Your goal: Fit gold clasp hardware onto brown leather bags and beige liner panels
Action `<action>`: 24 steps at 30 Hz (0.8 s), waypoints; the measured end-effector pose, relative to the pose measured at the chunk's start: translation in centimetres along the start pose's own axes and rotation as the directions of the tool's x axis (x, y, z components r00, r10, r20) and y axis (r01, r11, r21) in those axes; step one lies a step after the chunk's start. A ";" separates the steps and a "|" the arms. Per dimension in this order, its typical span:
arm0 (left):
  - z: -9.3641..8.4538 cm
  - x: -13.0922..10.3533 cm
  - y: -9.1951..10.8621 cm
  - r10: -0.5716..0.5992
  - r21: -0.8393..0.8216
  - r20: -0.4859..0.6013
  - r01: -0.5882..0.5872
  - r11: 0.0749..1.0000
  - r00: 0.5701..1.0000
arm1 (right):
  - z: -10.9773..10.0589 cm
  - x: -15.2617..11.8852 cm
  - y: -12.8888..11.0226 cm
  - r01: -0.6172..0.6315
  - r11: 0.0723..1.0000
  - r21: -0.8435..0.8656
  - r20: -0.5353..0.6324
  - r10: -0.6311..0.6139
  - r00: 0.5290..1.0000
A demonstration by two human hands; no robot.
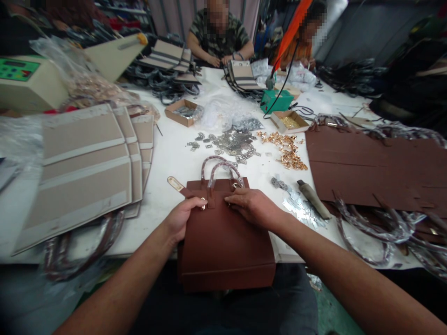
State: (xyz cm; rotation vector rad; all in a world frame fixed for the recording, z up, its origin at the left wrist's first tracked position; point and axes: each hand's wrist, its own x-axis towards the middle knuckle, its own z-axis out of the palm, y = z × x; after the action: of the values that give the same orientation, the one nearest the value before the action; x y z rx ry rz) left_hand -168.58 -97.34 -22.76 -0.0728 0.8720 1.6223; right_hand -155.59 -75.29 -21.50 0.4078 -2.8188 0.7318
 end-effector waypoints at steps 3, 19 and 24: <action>0.1 0.0 0.0 0.022 0.006 -0.012 -0.022 1.000 1.000 | 0.8 -0.6 0.0 -0.019 1.000 0.002 -0.043 0.020 0.999; 0.3 -0.1 -0.3 0.058 0.025 -0.040 -0.057 0.998 0.997 | 1.8 -0.2 -2.5 -0.244 0.970 0.015 -0.158 0.243 0.957; 1.0 -0.4 -0.1 0.074 0.014 -0.058 -0.073 0.997 0.996 | 1.6 0.0 -2.7 -0.265 0.964 0.029 -0.152 0.266 0.952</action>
State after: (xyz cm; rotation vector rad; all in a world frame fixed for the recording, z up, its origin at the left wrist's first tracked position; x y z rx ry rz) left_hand -167.96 -97.09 -21.97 -0.0812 0.9384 1.6903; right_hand -154.98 -78.39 -21.66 -0.0304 -2.7516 0.7878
